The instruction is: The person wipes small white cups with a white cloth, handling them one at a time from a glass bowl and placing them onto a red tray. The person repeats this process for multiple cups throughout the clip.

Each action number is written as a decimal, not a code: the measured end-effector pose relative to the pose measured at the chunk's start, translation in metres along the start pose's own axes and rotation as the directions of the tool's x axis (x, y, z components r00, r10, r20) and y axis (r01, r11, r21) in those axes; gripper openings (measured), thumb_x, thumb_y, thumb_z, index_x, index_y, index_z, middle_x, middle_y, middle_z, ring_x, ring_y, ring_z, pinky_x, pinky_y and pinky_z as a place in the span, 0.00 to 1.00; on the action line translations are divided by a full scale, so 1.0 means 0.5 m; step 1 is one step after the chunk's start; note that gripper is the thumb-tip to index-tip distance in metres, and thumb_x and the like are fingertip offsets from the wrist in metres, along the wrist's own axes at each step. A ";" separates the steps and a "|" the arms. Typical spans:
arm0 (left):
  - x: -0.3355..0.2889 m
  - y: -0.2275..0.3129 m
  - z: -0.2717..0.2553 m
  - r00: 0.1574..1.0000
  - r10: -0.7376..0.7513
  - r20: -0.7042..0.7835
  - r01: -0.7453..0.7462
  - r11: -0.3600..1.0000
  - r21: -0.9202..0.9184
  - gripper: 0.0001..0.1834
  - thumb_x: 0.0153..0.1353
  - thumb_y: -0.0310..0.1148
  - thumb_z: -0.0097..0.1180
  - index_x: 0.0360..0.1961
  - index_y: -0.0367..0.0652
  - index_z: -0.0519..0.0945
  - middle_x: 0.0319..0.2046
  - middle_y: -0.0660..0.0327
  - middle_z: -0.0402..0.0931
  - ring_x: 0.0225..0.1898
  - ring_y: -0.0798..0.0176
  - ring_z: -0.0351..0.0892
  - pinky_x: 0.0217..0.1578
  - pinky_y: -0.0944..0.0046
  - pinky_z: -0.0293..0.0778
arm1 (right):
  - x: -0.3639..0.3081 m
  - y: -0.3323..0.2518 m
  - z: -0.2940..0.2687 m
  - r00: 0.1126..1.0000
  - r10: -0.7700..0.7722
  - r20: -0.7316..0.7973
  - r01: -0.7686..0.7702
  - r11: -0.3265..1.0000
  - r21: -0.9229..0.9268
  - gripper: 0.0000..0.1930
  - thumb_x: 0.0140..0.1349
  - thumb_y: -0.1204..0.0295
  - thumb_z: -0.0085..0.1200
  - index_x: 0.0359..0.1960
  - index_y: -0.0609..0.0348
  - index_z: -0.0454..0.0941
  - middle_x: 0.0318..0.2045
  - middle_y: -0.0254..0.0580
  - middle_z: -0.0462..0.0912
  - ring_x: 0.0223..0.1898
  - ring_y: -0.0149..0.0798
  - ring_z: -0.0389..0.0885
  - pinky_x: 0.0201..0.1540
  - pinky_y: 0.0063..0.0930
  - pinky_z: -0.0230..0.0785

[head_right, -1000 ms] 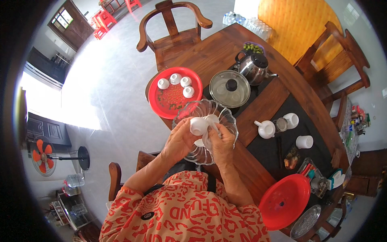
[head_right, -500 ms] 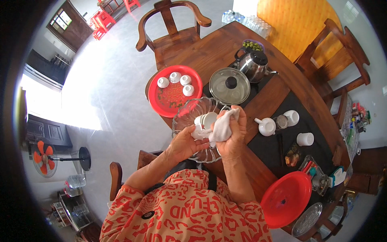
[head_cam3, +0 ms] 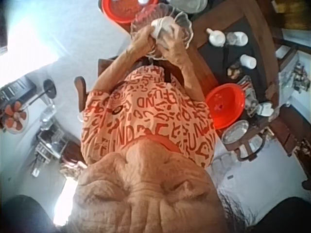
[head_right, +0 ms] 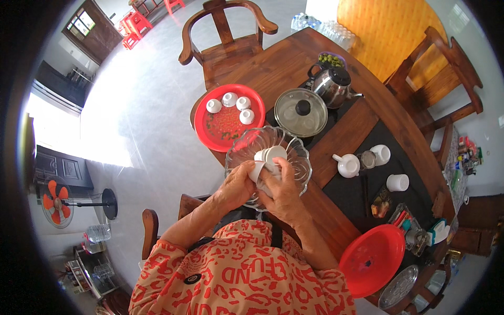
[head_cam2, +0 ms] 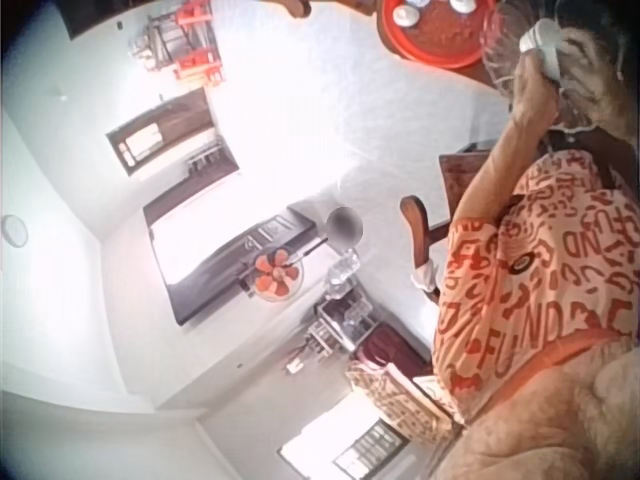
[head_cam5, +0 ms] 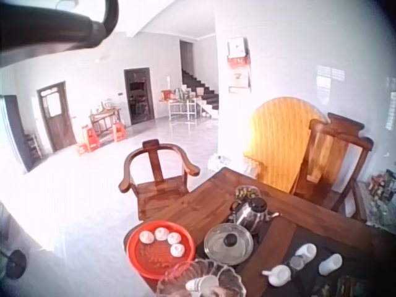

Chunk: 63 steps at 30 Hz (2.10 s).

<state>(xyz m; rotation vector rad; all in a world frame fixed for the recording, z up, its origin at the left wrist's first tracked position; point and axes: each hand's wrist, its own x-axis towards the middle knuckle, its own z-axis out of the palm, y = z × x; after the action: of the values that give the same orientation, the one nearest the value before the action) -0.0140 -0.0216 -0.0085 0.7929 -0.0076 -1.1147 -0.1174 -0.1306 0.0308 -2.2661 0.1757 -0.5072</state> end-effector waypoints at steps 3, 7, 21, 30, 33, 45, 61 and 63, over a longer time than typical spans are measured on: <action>-0.003 0.001 0.002 0.997 -0.065 0.036 0.059 0.987 0.147 0.19 0.68 0.41 0.38 0.50 0.37 0.68 0.42 0.58 0.71 0.42 0.64 0.70 0.46 0.62 0.67 | -0.011 0.016 0.006 0.996 -0.049 0.079 0.053 0.997 -0.060 0.19 0.48 0.81 0.59 0.45 0.59 0.77 0.50 0.51 0.64 0.53 0.52 0.64 0.55 0.39 0.61; -0.029 0.019 0.008 0.975 -0.220 -0.009 0.192 0.828 0.526 0.21 0.68 0.47 0.37 0.54 0.45 0.67 0.48 0.58 0.70 0.49 0.60 0.71 0.49 0.57 0.69 | -0.018 0.031 0.006 0.990 0.085 0.110 -0.102 0.982 0.157 0.15 0.49 0.81 0.57 0.41 0.60 0.79 0.48 0.49 0.65 0.52 0.49 0.66 0.55 0.37 0.61; -0.011 0.019 -0.014 0.996 -0.087 -0.013 0.087 0.951 0.295 0.26 0.67 0.54 0.37 0.50 0.43 0.70 0.39 0.61 0.73 0.34 0.66 0.73 0.31 0.70 0.72 | -0.012 0.002 0.025 0.992 -0.009 0.126 0.011 1.000 -0.015 0.27 0.46 0.81 0.55 0.53 0.59 0.71 0.51 0.57 0.58 0.53 0.58 0.62 0.55 0.41 0.61; -0.003 0.005 -0.048 0.997 -0.068 0.028 0.055 0.945 0.321 0.26 0.68 0.56 0.33 0.51 0.46 0.70 0.42 0.63 0.73 0.40 0.67 0.73 0.39 0.65 0.71 | 0.008 -0.010 -0.018 0.980 0.199 -0.030 -0.171 0.903 0.394 0.17 0.49 0.81 0.59 0.43 0.61 0.74 0.43 0.47 0.73 0.43 0.44 0.76 0.43 0.31 0.70; -0.020 0.022 0.000 0.985 -0.172 0.028 0.169 0.983 0.078 0.28 0.68 0.56 0.32 0.52 0.45 0.70 0.46 0.61 0.73 0.46 0.65 0.74 0.46 0.60 0.72 | 0.010 0.009 0.032 0.923 0.211 -0.322 -0.049 0.894 0.446 0.18 0.48 0.79 0.62 0.43 0.61 0.74 0.43 0.45 0.75 0.43 0.44 0.76 0.44 0.30 0.70; -0.015 0.023 -0.030 0.999 -0.040 0.010 0.032 0.902 0.431 0.27 0.68 0.53 0.34 0.51 0.41 0.69 0.44 0.58 0.73 0.46 0.62 0.75 0.44 0.60 0.76 | -0.003 0.025 0.019 0.994 -0.081 0.068 0.082 0.996 -0.017 0.32 0.42 0.79 0.61 0.54 0.56 0.69 0.49 0.50 0.63 0.49 0.54 0.70 0.49 0.41 0.68; -0.027 0.032 -0.010 0.972 0.186 0.145 -0.228 0.594 0.771 0.23 0.69 0.49 0.32 0.44 0.40 0.70 0.31 0.65 0.70 0.29 0.72 0.69 0.28 0.69 0.69 | 0.000 -0.001 0.013 0.985 0.168 0.045 -0.167 0.835 0.524 0.21 0.48 0.81 0.57 0.47 0.62 0.75 0.39 0.44 0.71 0.39 0.43 0.74 0.42 0.30 0.69; -0.028 0.035 0.000 0.970 0.189 0.152 -0.231 0.524 0.820 0.24 0.69 0.49 0.32 0.45 0.39 0.70 0.32 0.63 0.72 0.30 0.70 0.71 0.29 0.68 0.71 | 0.003 0.006 0.031 0.972 -0.064 -0.225 0.092 0.989 0.116 0.24 0.42 0.82 0.60 0.46 0.59 0.76 0.40 0.44 0.70 0.40 0.46 0.74 0.41 0.31 0.70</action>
<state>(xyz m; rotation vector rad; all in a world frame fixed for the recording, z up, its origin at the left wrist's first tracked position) -0.0066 -0.0067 0.0066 1.5854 -0.7234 -0.8528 -0.1095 -0.1227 0.0199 -2.0967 0.1615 -0.7914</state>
